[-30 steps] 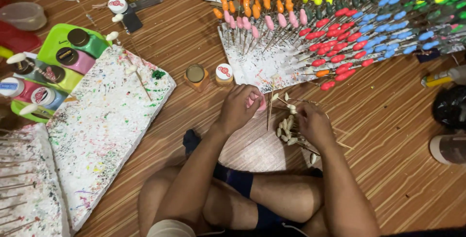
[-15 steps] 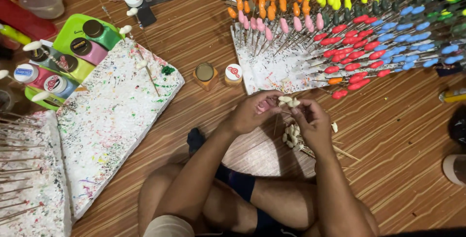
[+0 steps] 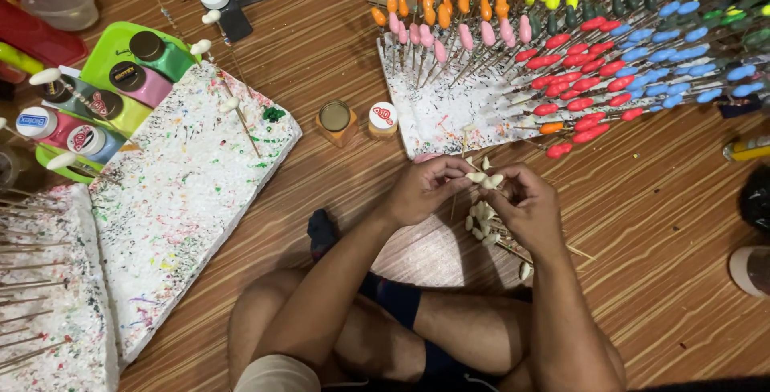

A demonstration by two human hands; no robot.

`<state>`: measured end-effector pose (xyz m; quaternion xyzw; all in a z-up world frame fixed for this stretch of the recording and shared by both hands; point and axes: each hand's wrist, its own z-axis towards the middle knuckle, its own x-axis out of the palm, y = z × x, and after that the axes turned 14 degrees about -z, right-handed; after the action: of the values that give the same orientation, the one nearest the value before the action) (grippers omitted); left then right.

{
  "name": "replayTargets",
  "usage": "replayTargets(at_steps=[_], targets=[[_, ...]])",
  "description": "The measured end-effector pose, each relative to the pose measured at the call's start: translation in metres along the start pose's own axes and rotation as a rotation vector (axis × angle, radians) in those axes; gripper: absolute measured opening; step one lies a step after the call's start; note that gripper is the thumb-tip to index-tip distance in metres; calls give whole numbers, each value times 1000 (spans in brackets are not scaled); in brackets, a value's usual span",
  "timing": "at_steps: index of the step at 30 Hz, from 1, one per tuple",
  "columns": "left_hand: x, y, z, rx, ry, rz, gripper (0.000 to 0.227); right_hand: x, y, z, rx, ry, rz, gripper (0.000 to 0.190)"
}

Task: Assembling fishing floats by attaching colored foam pieces to wooden sticks

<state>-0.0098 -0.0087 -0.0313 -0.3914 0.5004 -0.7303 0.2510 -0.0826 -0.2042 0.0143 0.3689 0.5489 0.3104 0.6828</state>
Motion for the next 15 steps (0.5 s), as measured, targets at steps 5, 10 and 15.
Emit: replayTargets(at_steps=[5, 10, 15], targets=[[4, -5, -3, -19, 25, 29, 24, -2, 5, -1, 40, -36, -28, 21], [-3, -6, 1, -44, 35, 87, 23, -12, 25, 0, 13, -43, -103, 19], [-7, -21, -4, -86, 19, 379, 26, -37, -3, 2, 152, 221, -687, 17]])
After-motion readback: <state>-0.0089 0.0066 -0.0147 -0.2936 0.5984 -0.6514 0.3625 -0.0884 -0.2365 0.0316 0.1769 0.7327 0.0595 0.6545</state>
